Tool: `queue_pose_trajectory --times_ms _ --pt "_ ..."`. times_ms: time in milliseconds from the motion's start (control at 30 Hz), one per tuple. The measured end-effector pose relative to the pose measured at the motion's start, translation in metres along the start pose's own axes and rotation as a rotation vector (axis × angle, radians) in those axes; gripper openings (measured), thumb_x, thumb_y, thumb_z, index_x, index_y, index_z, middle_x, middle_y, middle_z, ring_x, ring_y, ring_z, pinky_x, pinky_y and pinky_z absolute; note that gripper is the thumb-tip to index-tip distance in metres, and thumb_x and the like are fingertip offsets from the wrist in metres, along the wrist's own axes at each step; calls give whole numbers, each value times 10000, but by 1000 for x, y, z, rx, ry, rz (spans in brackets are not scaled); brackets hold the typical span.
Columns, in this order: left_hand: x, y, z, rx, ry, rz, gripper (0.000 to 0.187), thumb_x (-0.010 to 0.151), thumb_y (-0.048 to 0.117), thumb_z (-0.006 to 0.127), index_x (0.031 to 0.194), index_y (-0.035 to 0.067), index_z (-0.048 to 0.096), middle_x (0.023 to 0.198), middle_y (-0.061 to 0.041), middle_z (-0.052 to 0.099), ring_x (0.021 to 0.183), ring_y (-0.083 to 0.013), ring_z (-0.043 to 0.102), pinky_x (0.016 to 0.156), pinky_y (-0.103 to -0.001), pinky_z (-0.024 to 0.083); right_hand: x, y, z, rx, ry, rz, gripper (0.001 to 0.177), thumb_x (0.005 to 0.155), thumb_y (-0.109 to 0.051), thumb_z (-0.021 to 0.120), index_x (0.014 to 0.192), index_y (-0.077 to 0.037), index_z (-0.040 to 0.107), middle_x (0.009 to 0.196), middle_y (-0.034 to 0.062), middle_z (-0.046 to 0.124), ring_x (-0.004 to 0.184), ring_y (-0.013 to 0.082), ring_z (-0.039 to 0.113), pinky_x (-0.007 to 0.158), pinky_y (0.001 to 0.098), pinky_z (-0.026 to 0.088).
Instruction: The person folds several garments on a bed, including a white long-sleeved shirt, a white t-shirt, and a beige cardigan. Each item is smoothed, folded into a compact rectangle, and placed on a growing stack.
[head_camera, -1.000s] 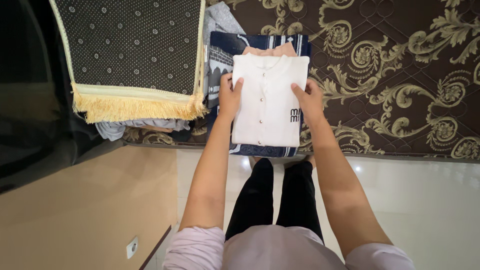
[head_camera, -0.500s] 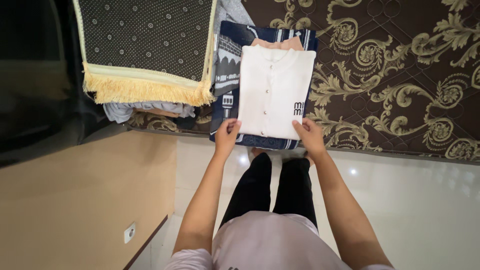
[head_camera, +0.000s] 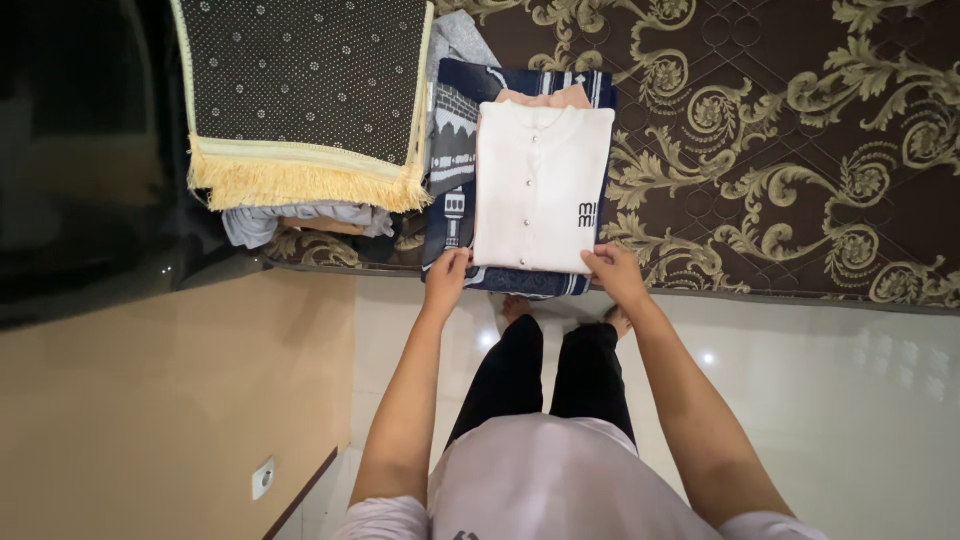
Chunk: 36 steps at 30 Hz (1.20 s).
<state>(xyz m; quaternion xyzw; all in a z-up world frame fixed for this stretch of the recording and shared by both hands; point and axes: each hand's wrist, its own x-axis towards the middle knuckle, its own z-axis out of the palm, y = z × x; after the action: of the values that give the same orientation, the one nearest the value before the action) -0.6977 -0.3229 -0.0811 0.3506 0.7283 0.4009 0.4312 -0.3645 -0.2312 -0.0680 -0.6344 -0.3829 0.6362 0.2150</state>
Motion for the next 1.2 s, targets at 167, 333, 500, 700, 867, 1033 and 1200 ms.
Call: queue_pose_trajectory --times_ms 167,333,500,700,867,1033,1200 --pt "-6 -4 4 -21 -43 -141 394 988 390 709 960 -1 759 837 -35 709 785 -98 610 736 -268 486 -12 4 -8 -22 -71 71 342 962 -292 708 1137 2 709 924 59 742 737 102 650 655 241 533" --pt "-9 1 8 -74 -56 -90 337 912 333 780 1004 10 751 846 -24 700 785 -97 605 724 -262 497 -18 7 -12 -100 -87 57 300 959 -298 692 1064 -20 728 894 32 746 733 81 644 629 242 505" --pt "-6 -1 2 -17 113 62 309 891 288 790 1006 5 746 856 -7 720 783 -79 633 735 -232 515 -10 23 -15 -125 11 -2 271 952 -270 708 1022 -9 724 859 41 738 714 95 630 618 249 488" --pt "-5 -17 2 -36 17 -12 283 894 268 803 1001 10 760 828 0 696 764 -79 607 703 -243 499 -9 26 -9 -145 41 -8 291 945 -305 712 1039 -30 712 863 47 733 726 111 666 626 253 510" --pt "-10 -19 -5 -156 11 -146 262 932 256 750 1065 30 756 823 18 662 737 -83 583 665 -255 476 -18 23 -13 -60 -2 41 326 963 -309 698 1151 -44 666 920 41 723 771 109 667 660 257 523" --pt "-28 33 -11 204 262 289 236 974 97 683 1209 83 699 1038 -102 709 969 -218 669 843 -322 547 -23 27 -18 -168 129 -270 370 944 -205 721 1251 -37 599 932 68 691 760 122 645 664 273 530" --pt "-59 105 6 704 -144 670 764 779 -15 652 1503 159 479 1555 -84 451 1439 -316 397 1169 -510 313 -35 31 -27 -110 149 -266 420 949 -168 705 1326 -57 557 882 70 644 737 137 627 649 289 508"
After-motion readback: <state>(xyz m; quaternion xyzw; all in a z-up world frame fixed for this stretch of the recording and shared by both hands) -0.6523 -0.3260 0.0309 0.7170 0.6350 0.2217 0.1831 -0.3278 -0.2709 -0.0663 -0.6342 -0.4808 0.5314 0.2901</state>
